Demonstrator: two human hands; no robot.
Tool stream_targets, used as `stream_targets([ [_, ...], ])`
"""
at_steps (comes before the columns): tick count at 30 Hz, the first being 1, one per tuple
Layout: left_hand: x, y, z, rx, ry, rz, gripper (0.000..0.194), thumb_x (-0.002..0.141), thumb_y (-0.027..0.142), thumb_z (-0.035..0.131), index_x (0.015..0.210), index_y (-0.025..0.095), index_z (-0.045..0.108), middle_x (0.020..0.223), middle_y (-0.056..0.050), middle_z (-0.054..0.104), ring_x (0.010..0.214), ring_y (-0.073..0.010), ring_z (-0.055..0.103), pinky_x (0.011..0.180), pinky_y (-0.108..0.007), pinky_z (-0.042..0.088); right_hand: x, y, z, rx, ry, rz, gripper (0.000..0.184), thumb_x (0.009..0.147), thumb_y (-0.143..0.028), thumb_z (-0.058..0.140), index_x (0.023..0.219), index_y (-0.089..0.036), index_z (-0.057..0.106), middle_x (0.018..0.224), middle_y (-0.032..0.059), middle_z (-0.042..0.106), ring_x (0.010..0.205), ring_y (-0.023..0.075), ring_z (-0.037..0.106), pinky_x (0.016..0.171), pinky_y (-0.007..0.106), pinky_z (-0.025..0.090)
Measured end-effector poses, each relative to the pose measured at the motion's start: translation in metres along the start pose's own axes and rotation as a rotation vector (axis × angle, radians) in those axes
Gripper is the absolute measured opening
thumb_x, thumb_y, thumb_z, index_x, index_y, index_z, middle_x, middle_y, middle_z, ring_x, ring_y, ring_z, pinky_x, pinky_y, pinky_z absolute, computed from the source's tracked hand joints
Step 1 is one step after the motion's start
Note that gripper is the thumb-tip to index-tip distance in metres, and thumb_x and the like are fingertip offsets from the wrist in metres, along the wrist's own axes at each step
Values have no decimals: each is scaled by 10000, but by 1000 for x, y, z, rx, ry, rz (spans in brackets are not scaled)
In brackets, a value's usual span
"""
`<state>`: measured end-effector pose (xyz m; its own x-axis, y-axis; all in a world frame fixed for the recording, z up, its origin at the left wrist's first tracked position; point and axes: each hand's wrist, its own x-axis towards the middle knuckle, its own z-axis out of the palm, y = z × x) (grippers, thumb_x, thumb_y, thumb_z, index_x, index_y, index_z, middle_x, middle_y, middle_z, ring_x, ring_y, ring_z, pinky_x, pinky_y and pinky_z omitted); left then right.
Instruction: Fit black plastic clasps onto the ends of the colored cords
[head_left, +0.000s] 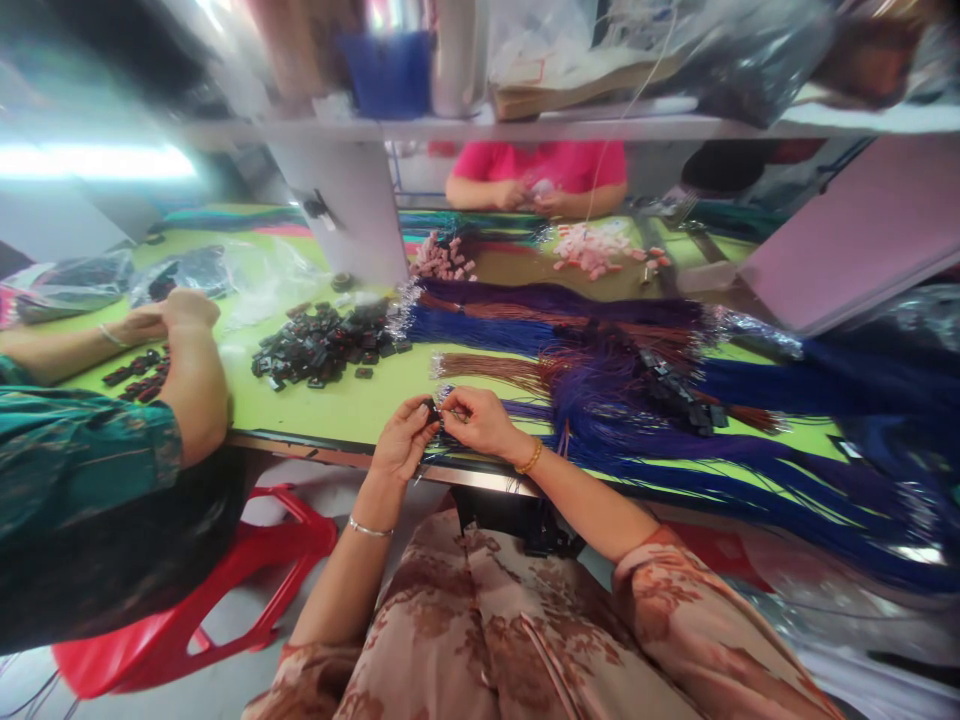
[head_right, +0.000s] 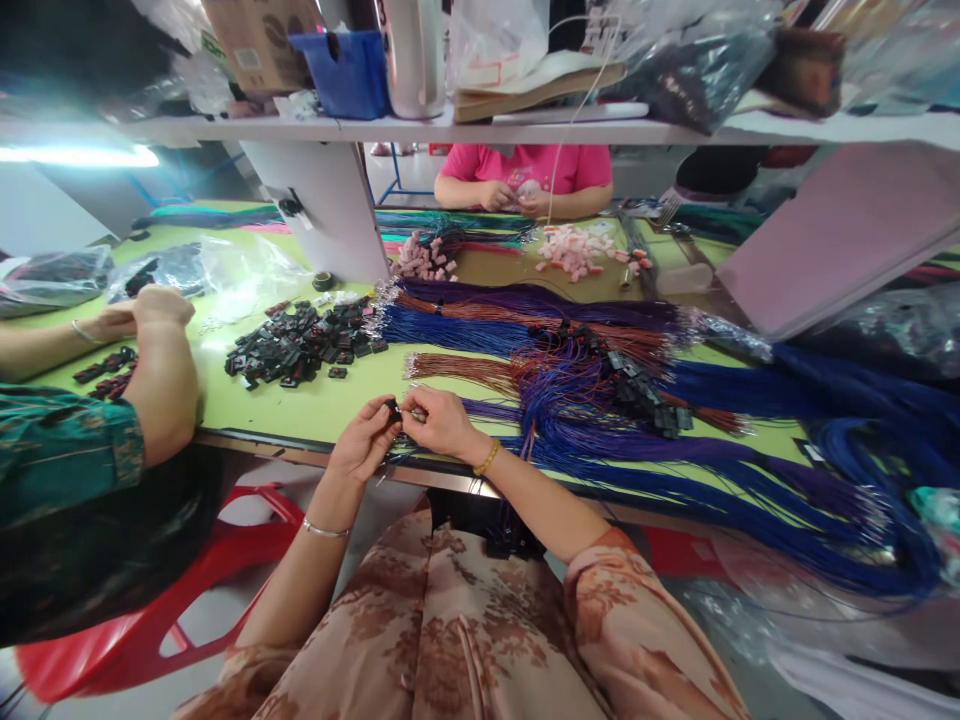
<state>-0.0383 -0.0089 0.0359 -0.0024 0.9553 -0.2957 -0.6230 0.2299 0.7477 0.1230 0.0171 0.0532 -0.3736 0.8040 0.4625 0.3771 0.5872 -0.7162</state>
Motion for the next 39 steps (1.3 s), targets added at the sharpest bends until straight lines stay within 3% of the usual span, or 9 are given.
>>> stream_targets([
  [6,-1,-2,4,80,33,94,295,611,174,820,864,142,673,793,-9,689,629,-64,620,636,-169,534,-1,7,6,217,-52,244,100,711,-251,575,697,-156,600,531,-57,449,502,70,349,506,198,295],
  [9,-1,-3,7,118,34,113,325,595,215,836,867,135,675,765,-14,689,613,-68,617,624,-177,527,-1,10,7,299,-31,287,128,703,-274,579,716,-149,602,556,-47,479,517,71,364,503,193,306],
  [15,0,-4,10,128,69,117,350,560,235,854,847,138,679,749,-10,693,617,-70,617,626,-183,523,-3,15,9,288,-16,245,130,698,-270,590,712,-143,613,558,-44,486,511,66,353,505,196,299],
  [20,-1,-6,11,142,90,149,360,554,247,855,844,130,678,735,-9,691,588,-63,605,613,-179,512,-1,15,10,375,-47,336,165,703,-302,567,711,-140,599,571,-41,494,520,68,369,507,193,314],
  [29,0,-7,7,85,52,138,314,599,228,834,849,140,666,754,-4,680,628,-64,611,613,-162,511,1,13,5,259,-139,272,114,729,-252,556,714,-144,589,622,-26,551,560,78,433,540,190,337],
  [39,-1,-7,6,105,47,89,317,600,228,830,857,137,668,764,-1,676,623,-55,601,614,-156,507,-4,12,8,144,-103,186,71,728,-229,563,702,-166,580,543,-61,454,506,71,362,517,197,288],
])
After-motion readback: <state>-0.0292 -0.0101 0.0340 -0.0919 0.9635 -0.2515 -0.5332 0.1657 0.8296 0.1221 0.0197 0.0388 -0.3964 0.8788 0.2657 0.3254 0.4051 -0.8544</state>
